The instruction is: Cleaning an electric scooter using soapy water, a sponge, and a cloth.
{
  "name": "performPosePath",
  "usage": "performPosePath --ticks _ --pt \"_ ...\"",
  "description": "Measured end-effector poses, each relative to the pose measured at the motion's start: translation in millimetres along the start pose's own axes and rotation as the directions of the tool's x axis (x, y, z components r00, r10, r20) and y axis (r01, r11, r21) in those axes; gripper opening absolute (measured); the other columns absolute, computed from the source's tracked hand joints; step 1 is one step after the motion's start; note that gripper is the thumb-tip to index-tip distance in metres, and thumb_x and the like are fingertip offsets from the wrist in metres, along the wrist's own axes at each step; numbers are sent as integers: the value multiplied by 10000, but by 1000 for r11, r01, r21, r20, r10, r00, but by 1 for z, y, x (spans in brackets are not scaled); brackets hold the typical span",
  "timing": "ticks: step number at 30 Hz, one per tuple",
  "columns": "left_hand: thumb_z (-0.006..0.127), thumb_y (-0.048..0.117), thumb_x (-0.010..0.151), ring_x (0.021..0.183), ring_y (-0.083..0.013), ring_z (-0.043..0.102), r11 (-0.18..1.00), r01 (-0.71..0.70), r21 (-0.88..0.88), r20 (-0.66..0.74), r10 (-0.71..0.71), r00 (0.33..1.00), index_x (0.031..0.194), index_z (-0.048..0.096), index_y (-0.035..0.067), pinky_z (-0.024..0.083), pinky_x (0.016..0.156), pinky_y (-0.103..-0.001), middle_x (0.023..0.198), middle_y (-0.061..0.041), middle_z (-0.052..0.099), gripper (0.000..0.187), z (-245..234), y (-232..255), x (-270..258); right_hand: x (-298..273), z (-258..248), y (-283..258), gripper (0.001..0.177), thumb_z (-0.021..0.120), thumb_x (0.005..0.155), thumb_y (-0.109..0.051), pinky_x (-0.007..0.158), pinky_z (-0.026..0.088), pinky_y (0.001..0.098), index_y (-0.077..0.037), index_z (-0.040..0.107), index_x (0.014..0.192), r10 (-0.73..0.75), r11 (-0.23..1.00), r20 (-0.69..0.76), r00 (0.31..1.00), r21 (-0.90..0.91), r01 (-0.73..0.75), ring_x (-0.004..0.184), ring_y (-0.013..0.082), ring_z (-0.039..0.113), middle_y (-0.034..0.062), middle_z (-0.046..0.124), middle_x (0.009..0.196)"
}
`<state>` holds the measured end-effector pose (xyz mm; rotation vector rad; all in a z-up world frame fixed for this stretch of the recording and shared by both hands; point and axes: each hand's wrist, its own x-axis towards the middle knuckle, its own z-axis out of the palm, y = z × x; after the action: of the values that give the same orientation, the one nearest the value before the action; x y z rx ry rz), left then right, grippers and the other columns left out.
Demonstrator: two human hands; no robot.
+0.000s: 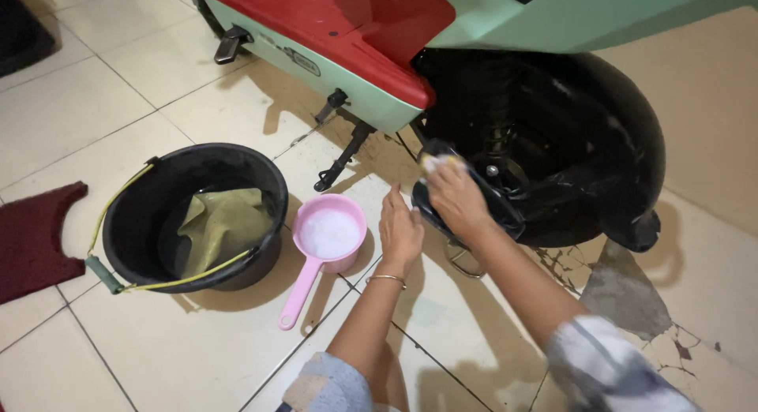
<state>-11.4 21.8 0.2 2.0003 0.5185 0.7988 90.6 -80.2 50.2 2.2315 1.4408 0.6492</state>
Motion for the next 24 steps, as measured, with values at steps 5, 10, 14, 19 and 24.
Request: performPosePath --ticks 5,10,14,19,24 --pt "612 55 913 1222 -463 550 999 -42 8 24 41 999 1401 452 -32 455 1017 -496 1355 -278 543 521 8 -13 -1 -109 -31 0 343 595 827 -199 995 426 469 -34 727 1097 64 990 1 998 -123 -64 1227 302 520 136 591 1362" --pt "601 97 944 1180 -467 564 1000 18 20 101 -20 995 1330 484 -36 472 984 -512 1298 -276 558 425 21 6 -4 -141 -19 -2 345 574 885 -157 1039 418 497 -7 699 1168 209 978 -51 977 8 -209 1295 347 500 135 554 1407" --pt "568 65 926 1141 -481 559 999 -25 -27 16 25 1000 1310 475 -58 464 968 -520 1270 -310 538 413 34 5 -3 -94 3 -7 422 569 880 -93 1087 381 541 -24 650 1288 306 939 -210 928 226 -259 1345 388 476 151 556 1429" --pt "545 99 998 1143 -492 556 995 -73 -68 -95 66 993 1242 508 -60 441 1010 -529 1222 -312 566 294 41 -9 13 -77 -20 -24 495 602 819 -14 1150 364 528 -83 623 1309 371 833 35 928 430 -350 1372 371 470 168 571 1357" --pt "487 141 1040 1148 -472 567 991 61 -118 -75 -70 995 1314 478 -64 446 1003 -516 1246 -297 557 342 34 -8 19 -133 1 -24 587 616 695 32 1033 408 555 -48 644 1276 253 874 -247 936 473 -112 1284 427 494 210 588 1298"
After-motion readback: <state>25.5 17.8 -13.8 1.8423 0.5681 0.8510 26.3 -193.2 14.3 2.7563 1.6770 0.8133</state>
